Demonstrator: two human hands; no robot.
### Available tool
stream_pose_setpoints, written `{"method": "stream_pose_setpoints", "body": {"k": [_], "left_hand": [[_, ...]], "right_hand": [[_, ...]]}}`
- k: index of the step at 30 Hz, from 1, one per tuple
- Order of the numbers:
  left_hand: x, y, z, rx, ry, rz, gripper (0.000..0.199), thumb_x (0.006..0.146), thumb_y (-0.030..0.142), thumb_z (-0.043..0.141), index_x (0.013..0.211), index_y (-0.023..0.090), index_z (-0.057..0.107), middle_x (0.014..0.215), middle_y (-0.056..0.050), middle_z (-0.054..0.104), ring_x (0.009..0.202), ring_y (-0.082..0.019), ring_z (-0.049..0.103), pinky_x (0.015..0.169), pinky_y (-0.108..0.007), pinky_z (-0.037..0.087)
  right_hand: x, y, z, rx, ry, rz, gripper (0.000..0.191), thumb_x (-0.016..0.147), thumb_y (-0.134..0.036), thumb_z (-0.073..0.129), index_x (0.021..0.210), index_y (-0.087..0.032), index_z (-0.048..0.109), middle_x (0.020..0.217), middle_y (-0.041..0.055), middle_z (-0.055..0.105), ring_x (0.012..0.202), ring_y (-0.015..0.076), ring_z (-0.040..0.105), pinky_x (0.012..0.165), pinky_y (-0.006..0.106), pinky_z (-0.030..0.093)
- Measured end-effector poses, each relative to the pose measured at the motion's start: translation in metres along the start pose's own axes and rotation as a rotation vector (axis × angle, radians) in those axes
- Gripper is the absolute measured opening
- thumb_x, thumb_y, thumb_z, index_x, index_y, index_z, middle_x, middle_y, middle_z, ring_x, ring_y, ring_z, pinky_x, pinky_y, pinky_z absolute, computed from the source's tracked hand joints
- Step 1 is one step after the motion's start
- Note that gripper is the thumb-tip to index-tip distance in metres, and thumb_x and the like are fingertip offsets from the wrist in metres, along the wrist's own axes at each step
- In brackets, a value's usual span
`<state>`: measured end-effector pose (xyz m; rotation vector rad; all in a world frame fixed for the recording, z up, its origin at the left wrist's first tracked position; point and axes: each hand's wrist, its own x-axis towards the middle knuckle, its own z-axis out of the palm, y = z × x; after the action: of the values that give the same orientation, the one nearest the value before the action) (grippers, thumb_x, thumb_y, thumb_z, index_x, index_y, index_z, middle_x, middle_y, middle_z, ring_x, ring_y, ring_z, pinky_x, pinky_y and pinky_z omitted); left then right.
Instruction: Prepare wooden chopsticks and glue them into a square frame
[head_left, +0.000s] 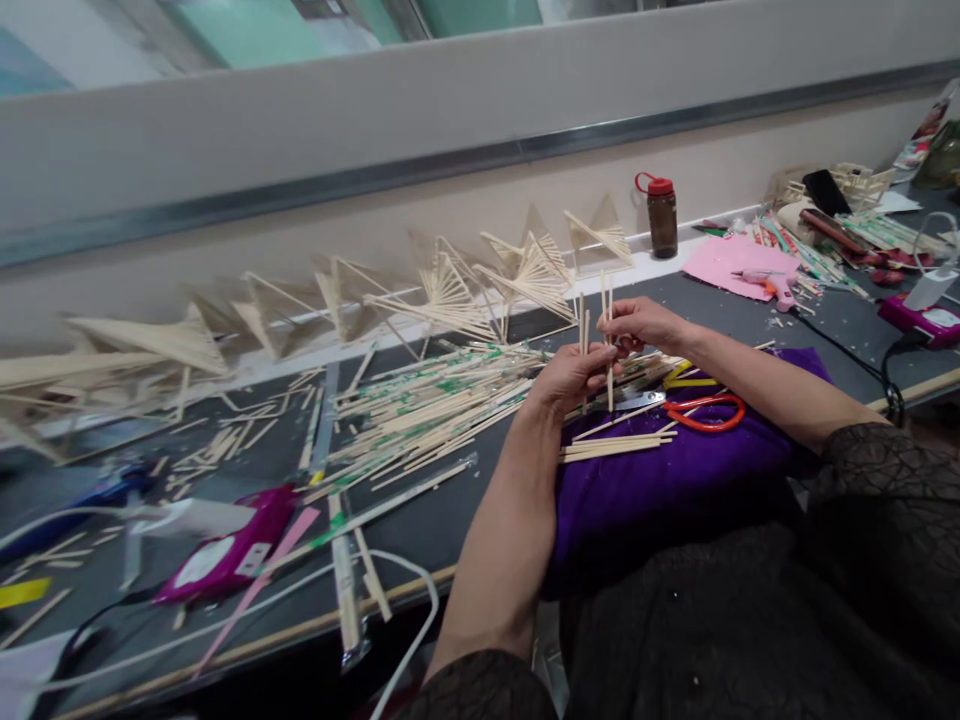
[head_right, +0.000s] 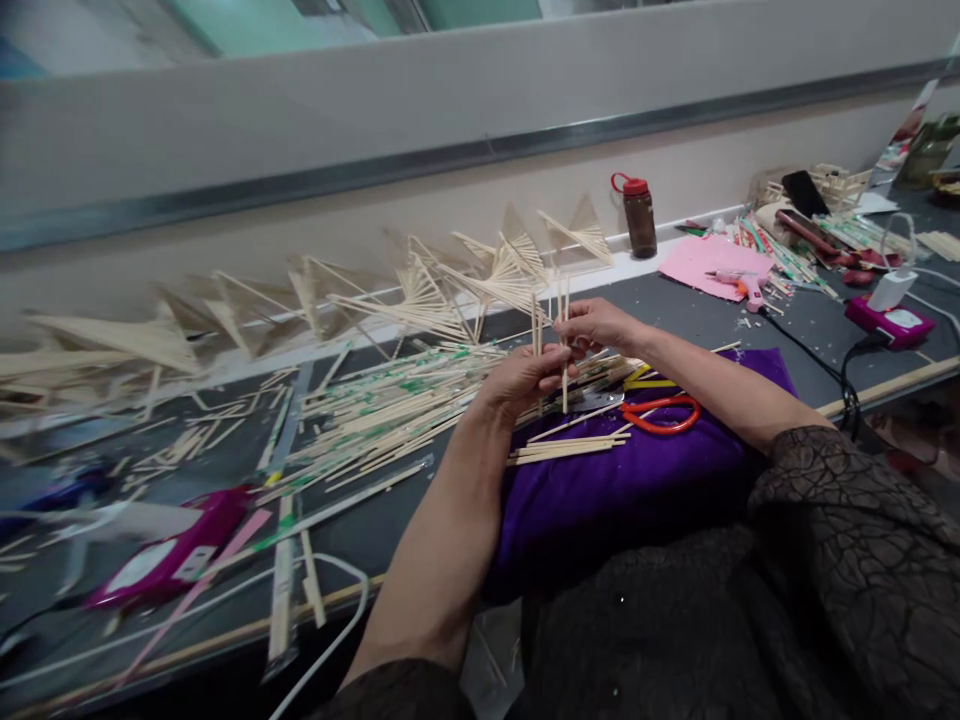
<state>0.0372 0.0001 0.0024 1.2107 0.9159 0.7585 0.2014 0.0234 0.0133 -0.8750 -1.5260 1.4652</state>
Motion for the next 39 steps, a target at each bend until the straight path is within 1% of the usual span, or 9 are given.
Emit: {"method": "stream_pose_setpoints", "body": {"k": [3, 6, 11, 15, 19, 23, 27, 32, 39], "left_hand": [[0.001, 0.000, 0.000, 0.000, -0.001, -0.011, 0.035, 0.055, 0.037, 0.082, 0.072, 0.010, 0.067, 0.059, -0.005, 0.063, 0.037, 0.000, 0.032, 0.037, -0.017, 0.014], [0.001, -0.001, 0.002, -0.002, -0.003, -0.020, 0.035, 0.055, 0.036, 0.082, 0.072, 0.009, 0.068, 0.060, -0.005, 0.064, 0.037, 0.000, 0.032, 0.037, -0.017, 0.014], [-0.002, 0.001, 0.004, -0.001, -0.025, -0.001, 0.037, 0.057, 0.039, 0.081, 0.075, 0.009, 0.070, 0.059, -0.004, 0.063, 0.036, 0.000, 0.032, 0.037, -0.017, 0.015], [-0.003, 0.002, 0.002, 0.019, -0.032, -0.011, 0.037, 0.058, 0.040, 0.080, 0.076, 0.009, 0.071, 0.056, -0.002, 0.060, 0.035, 0.001, 0.029, 0.036, -0.018, 0.012], [-0.001, 0.001, 0.001, 0.056, -0.064, -0.054, 0.038, 0.059, 0.040, 0.080, 0.078, 0.008, 0.071, 0.057, -0.004, 0.061, 0.034, 0.001, 0.029, 0.035, -0.018, 0.011], [-0.001, -0.001, 0.002, 0.064, -0.078, -0.050, 0.037, 0.062, 0.039, 0.078, 0.078, 0.007, 0.070, 0.056, -0.005, 0.062, 0.033, 0.000, 0.030, 0.035, -0.018, 0.015], [-0.003, -0.001, 0.003, 0.078, -0.062, -0.038, 0.034, 0.065, 0.037, 0.076, 0.078, 0.007, 0.070, 0.058, -0.006, 0.063, 0.034, 0.000, 0.032, 0.036, -0.017, 0.018], [-0.003, 0.000, 0.002, 0.033, -0.022, -0.030, 0.037, 0.065, 0.040, 0.075, 0.081, 0.008, 0.071, 0.060, -0.007, 0.067, 0.035, -0.002, 0.032, 0.038, -0.019, 0.028], [-0.002, 0.003, -0.001, 0.056, 0.042, -0.004, 0.034, 0.064, 0.037, 0.073, 0.078, 0.005, 0.070, 0.060, -0.008, 0.067, 0.035, -0.002, 0.036, 0.036, -0.018, 0.021]], "right_hand": [[0.002, 0.002, -0.002, 0.031, 0.015, 0.001, 0.010, 0.078, -0.024, 0.064, 0.074, -0.016, 0.059, 0.052, -0.0037, 0.056, 0.042, 0.0062, 0.047, 0.038, 0.017, 0.029], [0.002, 0.003, -0.003, 0.045, 0.003, 0.030, 0.011, 0.079, -0.023, 0.064, 0.072, -0.016, 0.058, 0.048, -0.0044, 0.053, 0.042, 0.0067, 0.048, 0.038, 0.016, 0.031], [0.002, 0.002, -0.003, 0.065, -0.019, 0.045, 0.016, 0.081, -0.021, 0.062, 0.067, -0.015, 0.057, 0.042, -0.0053, 0.048, 0.037, 0.0051, 0.043, 0.037, 0.015, 0.029], [0.005, -0.002, -0.008, 0.143, 0.113, 0.052, 0.015, 0.080, -0.016, 0.062, 0.066, -0.014, 0.056, 0.048, -0.0042, 0.053, 0.039, 0.0041, 0.044, 0.036, 0.015, 0.028], [0.008, -0.003, -0.019, 0.183, 0.238, 0.050, 0.014, 0.082, -0.016, 0.058, 0.069, -0.014, 0.056, 0.053, -0.0036, 0.056, 0.044, 0.0038, 0.050, 0.039, 0.014, 0.033], [0.008, 0.000, -0.020, 0.176, 0.192, 0.044, 0.011, 0.082, -0.022, 0.062, 0.075, -0.013, 0.060, 0.059, -0.0023, 0.061, 0.047, 0.0050, 0.055, 0.039, 0.014, 0.036], [0.007, -0.001, -0.017, 0.146, 0.157, 0.029, 0.011, 0.078, -0.022, 0.067, 0.075, -0.013, 0.061, 0.055, -0.0034, 0.059, 0.048, 0.0055, 0.056, 0.039, 0.014, 0.036], [0.008, -0.007, -0.028, 0.184, 0.264, 0.049, 0.010, 0.083, -0.021, 0.063, 0.076, -0.014, 0.060, 0.057, -0.0036, 0.060, 0.047, 0.0043, 0.056, 0.040, 0.014, 0.038], [0.011, -0.006, -0.054, 0.236, 0.406, -0.029, 0.010, 0.086, -0.019, 0.059, 0.077, -0.014, 0.060, 0.055, -0.0054, 0.057, 0.046, 0.0041, 0.056, 0.041, 0.014, 0.040]]}}
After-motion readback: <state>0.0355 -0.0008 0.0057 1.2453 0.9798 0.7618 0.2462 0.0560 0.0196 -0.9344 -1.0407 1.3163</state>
